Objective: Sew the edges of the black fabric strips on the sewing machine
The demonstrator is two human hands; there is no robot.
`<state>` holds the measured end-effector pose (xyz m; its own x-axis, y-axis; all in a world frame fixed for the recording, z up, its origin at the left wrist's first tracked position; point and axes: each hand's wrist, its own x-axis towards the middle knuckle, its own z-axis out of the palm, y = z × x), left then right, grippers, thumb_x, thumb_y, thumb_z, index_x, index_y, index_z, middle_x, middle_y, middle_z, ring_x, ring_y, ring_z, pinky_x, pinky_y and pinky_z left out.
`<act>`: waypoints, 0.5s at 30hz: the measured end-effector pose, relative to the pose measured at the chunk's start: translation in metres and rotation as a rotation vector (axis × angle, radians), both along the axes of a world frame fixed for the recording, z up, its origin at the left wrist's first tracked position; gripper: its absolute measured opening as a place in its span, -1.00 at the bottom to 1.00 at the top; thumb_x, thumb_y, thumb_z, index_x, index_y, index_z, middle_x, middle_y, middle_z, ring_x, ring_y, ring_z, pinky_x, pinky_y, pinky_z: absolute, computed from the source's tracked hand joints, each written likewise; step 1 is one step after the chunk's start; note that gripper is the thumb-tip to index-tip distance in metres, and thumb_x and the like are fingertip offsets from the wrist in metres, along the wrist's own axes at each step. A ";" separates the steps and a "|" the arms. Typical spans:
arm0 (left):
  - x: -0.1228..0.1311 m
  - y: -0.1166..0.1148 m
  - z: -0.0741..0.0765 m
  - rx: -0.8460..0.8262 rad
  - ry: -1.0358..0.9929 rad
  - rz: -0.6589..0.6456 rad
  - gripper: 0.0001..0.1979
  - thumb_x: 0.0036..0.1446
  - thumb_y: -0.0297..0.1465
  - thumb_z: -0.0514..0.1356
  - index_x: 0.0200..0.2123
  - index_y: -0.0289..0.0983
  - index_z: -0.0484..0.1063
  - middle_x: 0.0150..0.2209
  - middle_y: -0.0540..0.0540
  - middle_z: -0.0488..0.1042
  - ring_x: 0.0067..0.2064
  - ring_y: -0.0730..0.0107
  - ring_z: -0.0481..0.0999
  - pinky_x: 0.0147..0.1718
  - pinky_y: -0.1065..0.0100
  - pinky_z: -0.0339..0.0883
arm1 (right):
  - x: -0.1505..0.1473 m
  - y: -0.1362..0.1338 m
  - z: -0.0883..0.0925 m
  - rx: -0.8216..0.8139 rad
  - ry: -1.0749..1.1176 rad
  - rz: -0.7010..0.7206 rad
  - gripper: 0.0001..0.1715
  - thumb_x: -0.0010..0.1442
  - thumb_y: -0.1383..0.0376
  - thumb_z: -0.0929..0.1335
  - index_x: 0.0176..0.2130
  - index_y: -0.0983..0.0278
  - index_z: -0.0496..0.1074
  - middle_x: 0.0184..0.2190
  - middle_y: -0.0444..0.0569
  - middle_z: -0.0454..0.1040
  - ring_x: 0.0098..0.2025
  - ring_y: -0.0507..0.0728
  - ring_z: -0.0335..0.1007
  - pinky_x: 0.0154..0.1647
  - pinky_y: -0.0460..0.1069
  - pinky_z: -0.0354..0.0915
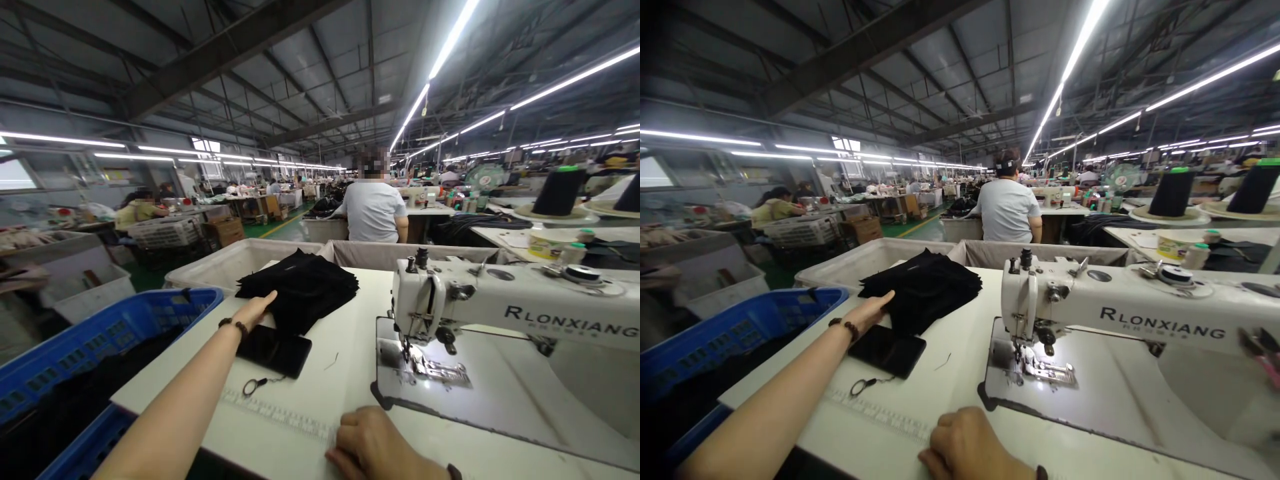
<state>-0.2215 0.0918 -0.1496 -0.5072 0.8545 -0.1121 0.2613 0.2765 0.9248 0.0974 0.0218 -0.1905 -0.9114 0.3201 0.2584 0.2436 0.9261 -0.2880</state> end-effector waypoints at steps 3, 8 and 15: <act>0.001 -0.023 -0.004 -0.037 0.310 -0.114 -0.59 -0.13 -0.19 0.30 -0.25 -0.33 0.41 -0.25 -0.14 0.48 -0.13 0.00 0.44 -0.15 0.15 0.30 | 0.000 -0.002 0.001 0.012 0.001 0.001 -0.78 0.09 0.32 0.29 -0.56 0.32 0.34 -0.58 -0.12 0.41 -0.58 -0.03 0.26 -0.60 -0.11 0.01; 0.004 -0.035 0.007 0.045 0.825 -0.203 -0.26 -0.16 -0.42 0.27 0.14 -0.26 0.10 0.24 -0.23 -0.03 0.24 -0.06 -0.09 0.14 0.04 -0.09 | -0.004 0.000 -0.005 0.000 0.021 0.024 -0.74 0.10 0.32 0.28 -0.59 0.32 0.31 -0.61 -0.17 0.36 -0.61 -0.06 0.18 -0.61 -0.12 -0.02; -0.002 0.012 0.015 0.008 1.240 -0.479 -0.37 0.03 -0.68 -0.02 0.15 -0.08 0.10 0.25 -0.09 -0.03 0.26 0.11 -0.13 0.14 -0.10 -0.25 | -0.016 0.006 -0.023 -0.356 0.110 0.060 -0.49 0.15 0.20 0.23 -0.67 0.28 -0.11 -0.69 -0.24 -0.06 -0.67 -0.10 -0.15 -0.71 -0.12 -0.22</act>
<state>-0.2233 0.1034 -0.1346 0.0798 0.9748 0.2085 0.9965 -0.0829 0.0058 0.0818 0.0276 -0.2131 -0.9042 0.3544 0.2384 0.1414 0.7751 -0.6159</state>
